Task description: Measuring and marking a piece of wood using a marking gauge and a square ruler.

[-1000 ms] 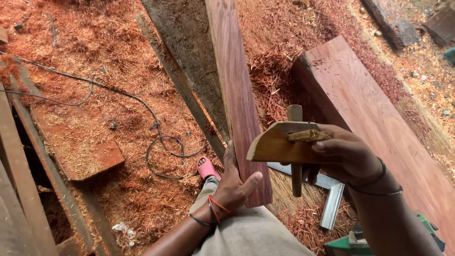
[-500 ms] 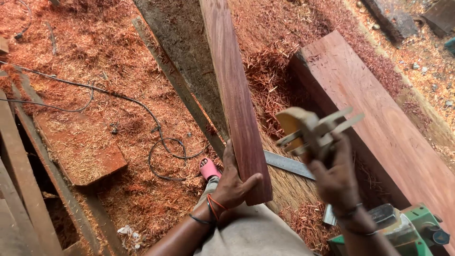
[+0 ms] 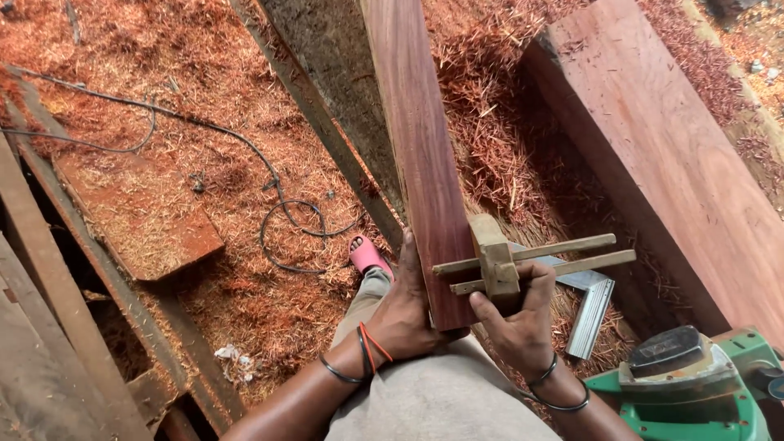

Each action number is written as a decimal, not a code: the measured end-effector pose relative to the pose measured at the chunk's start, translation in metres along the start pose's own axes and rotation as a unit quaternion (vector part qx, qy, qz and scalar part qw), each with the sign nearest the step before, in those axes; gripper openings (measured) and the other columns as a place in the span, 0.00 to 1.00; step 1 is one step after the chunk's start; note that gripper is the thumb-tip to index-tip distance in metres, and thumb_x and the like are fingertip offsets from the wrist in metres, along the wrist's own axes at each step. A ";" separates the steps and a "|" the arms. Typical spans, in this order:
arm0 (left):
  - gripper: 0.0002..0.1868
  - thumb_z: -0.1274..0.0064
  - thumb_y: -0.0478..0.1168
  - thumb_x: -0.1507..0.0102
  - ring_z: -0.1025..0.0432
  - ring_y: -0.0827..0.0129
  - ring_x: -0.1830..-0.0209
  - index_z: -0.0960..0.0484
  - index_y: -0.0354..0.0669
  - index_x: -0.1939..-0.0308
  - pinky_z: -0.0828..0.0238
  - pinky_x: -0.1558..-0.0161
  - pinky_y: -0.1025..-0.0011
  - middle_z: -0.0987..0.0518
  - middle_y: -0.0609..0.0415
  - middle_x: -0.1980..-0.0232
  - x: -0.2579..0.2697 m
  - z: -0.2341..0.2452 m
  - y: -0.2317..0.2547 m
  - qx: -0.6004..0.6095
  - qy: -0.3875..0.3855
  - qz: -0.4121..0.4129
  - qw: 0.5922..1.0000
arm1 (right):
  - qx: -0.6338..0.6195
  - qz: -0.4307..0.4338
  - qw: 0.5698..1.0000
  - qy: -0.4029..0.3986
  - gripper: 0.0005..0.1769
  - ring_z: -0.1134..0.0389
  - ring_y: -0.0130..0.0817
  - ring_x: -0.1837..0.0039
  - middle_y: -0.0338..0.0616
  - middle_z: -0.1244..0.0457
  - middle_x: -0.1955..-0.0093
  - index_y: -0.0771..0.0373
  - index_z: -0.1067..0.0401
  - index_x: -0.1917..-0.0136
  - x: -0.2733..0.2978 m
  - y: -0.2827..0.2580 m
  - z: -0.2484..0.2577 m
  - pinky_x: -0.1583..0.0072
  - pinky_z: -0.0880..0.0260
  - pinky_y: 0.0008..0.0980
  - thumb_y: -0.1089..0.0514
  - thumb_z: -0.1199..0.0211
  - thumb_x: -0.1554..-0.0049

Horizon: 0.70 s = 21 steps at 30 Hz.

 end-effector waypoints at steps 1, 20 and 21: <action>0.83 0.26 0.45 0.49 0.45 0.46 0.18 0.93 0.48 0.25 0.61 0.16 0.50 0.42 0.37 0.21 0.002 -0.001 -0.002 -0.028 0.010 -0.017 0.999 | 0.003 0.005 1.000 -0.002 0.31 0.32 0.32 0.46 0.46 0.43 0.46 0.61 0.52 0.37 -0.001 0.001 0.001 0.49 0.21 0.32 0.58 0.33 0.43; 0.79 0.28 0.44 0.43 0.49 0.47 0.14 0.92 0.42 0.24 0.66 0.14 0.53 0.49 0.35 0.17 0.006 -0.007 -0.014 -0.053 -0.002 -0.049 0.997 | -0.075 -0.011 0.995 -0.063 0.51 0.36 0.38 0.27 0.53 0.41 0.24 0.62 0.63 0.14 -0.034 -0.028 -0.015 0.28 0.32 0.37 0.63 0.35 0.40; 0.79 0.28 0.44 0.43 0.49 0.47 0.14 0.92 0.42 0.24 0.66 0.14 0.53 0.49 0.35 0.17 0.007 -0.007 -0.015 -0.053 -0.001 -0.048 0.997 | -0.075 -0.012 0.995 -0.064 0.51 0.36 0.38 0.27 0.53 0.41 0.24 0.62 0.63 0.14 -0.035 -0.028 -0.015 0.28 0.32 0.37 0.63 0.35 0.40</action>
Point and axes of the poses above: each hand's wrist, its own x-axis away from the middle knuckle, its own z-axis out of the back of the hand, y = z × x, the point moved 6 cm from there along -x, towards the middle knuckle
